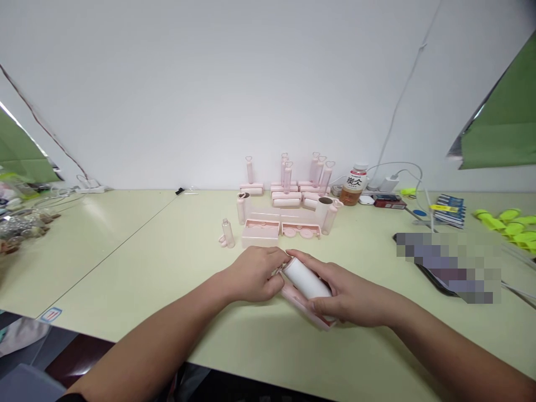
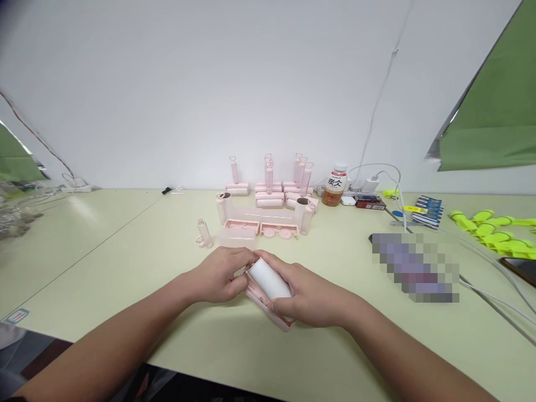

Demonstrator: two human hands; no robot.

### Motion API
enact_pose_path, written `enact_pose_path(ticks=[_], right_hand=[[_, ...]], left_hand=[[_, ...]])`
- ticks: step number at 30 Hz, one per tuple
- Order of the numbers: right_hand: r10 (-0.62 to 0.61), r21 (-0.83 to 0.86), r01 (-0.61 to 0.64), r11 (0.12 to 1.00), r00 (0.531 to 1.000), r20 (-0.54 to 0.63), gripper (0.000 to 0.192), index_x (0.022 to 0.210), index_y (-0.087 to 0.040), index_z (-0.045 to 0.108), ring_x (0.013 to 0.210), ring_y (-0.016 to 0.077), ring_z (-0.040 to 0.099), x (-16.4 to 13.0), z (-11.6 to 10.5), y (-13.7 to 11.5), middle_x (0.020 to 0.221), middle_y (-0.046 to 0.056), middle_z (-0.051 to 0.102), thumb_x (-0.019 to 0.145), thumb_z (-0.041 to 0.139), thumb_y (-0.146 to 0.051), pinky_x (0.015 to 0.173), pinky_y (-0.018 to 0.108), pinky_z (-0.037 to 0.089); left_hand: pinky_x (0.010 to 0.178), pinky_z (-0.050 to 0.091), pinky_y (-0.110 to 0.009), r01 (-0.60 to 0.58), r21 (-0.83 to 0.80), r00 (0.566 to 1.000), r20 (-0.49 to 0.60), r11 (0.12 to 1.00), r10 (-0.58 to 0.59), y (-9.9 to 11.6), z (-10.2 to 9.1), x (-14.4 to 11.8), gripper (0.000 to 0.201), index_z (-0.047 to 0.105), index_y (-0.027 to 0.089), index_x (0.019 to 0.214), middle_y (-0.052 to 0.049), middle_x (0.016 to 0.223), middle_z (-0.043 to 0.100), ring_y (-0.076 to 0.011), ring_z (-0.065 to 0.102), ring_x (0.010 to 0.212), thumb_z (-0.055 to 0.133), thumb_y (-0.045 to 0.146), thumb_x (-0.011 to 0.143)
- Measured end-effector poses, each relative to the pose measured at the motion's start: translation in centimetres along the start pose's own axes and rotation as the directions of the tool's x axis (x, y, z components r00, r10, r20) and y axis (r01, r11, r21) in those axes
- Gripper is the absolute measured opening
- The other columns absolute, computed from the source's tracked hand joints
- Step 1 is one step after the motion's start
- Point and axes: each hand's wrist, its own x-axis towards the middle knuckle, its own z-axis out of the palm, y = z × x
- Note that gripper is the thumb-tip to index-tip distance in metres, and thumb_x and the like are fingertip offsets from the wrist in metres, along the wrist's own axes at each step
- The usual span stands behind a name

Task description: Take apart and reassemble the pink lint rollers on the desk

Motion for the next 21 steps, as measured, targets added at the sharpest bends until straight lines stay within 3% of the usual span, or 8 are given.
enact_pose_path(ticks=[5, 12, 18, 21], right_hand=[[0.037, 0.023, -0.038, 0.999, 0.999, 0.024, 0.084, 0.150, -0.034, 0.017, 0.055, 0.0103, 0.048, -0.1, 0.0, -0.1, 0.080, -0.003, 0.055, 0.078, 0.058, -0.016, 0.040, 0.016, 0.039], [0.007, -0.055, -0.006, 0.998, 1.000, 0.017, 0.079, 0.147, -0.033, 0.026, 0.056, 0.0104, 0.049, 0.0, 0.0, -0.3, 0.075, -0.004, 0.056, 0.077, 0.058, -0.015, 0.044, 0.017, 0.039], [-0.039, -0.102, 0.037, 0.994, 0.999, -0.017, 0.085, 0.153, -0.032, 0.013, 0.062, 0.0142, 0.054, 0.3, 0.0, 0.8, 0.082, -0.001, 0.062, 0.080, 0.056, -0.018, 0.052, 0.021, 0.043], [-0.136, -0.189, 0.116, 0.975, 0.986, -0.099, 0.082, 0.153, -0.032, 0.014, 0.075, 0.0177, 0.058, 0.4, -0.1, 1.3, 0.104, 0.004, 0.064, 0.084, 0.057, -0.025, 0.064, 0.026, 0.046]], left_hand=[[0.062, 0.041, -0.025, -0.020, 0.011, 1.000, -0.009, 1.000, 0.020, 0.0, 0.0, 0.0, 0.012, 0.052, 0.018, 0.084, -0.002, 0.080, 0.060, -0.0154, 0.055, 0.070, 0.047, 0.014, 0.074], [0.063, 0.041, -0.025, -0.032, -0.011, 0.999, 0.005, 0.999, 0.033, 0.0, 0.1, 0.0, 0.009, 0.055, 0.018, 0.080, -0.002, 0.078, 0.061, -0.0156, 0.055, 0.070, 0.048, 0.014, 0.076], [0.064, 0.044, -0.025, 0.083, -0.187, 0.996, 0.004, 0.979, -0.084, -0.4, 0.2, -0.1, 0.031, 0.060, 0.021, 0.104, -0.001, 0.087, 0.066, -0.0153, 0.058, 0.071, 0.052, 0.015, 0.075], [0.063, 0.043, -0.026, 0.091, -0.275, 0.995, -0.015, 0.957, -0.099, -0.4, 0.2, -0.1, 0.031, 0.058, 0.022, 0.111, 0.000, 0.087, 0.066, -0.0147, 0.058, 0.069, 0.051, 0.019, 0.081]])
